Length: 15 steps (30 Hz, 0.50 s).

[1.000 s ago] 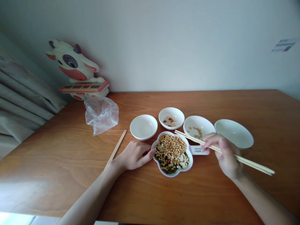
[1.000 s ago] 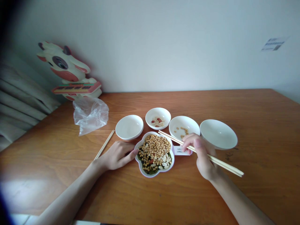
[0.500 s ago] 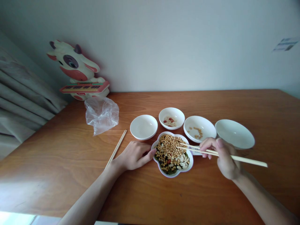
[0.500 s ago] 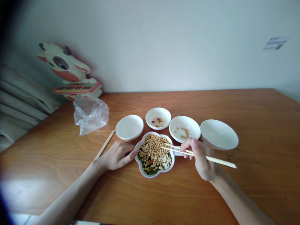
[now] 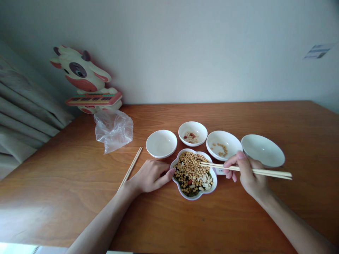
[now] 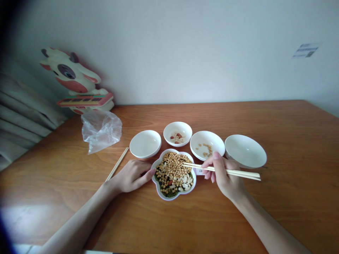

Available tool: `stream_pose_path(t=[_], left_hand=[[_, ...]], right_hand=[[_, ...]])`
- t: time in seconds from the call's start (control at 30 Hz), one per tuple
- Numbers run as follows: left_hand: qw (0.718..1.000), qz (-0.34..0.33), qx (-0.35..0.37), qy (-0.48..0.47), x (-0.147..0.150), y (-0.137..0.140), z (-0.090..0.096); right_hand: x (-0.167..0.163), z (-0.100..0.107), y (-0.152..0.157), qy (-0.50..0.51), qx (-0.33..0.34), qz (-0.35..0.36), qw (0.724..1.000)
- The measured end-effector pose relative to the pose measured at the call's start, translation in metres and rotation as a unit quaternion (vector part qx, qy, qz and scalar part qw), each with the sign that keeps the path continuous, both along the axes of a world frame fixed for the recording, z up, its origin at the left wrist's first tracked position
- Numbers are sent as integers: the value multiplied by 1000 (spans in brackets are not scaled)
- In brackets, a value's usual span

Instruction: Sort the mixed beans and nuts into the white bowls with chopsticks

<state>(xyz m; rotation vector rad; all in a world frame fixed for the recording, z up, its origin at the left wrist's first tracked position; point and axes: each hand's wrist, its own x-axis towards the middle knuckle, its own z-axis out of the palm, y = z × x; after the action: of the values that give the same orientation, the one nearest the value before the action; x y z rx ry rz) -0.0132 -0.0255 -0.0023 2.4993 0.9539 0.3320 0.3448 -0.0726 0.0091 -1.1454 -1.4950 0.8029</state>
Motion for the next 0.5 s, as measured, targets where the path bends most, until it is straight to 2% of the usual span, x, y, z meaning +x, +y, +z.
stream_pose_path(t=[0.17, 0.5], left_hand=[[1000, 4, -1, 2, -1, 0, -1], [1000, 3, -1, 1, 0, 1, -1]], right_hand=[[-2, -1, 2, 19, -23, -18, 999], [0, -4, 5, 152, -72, -38, 985]])
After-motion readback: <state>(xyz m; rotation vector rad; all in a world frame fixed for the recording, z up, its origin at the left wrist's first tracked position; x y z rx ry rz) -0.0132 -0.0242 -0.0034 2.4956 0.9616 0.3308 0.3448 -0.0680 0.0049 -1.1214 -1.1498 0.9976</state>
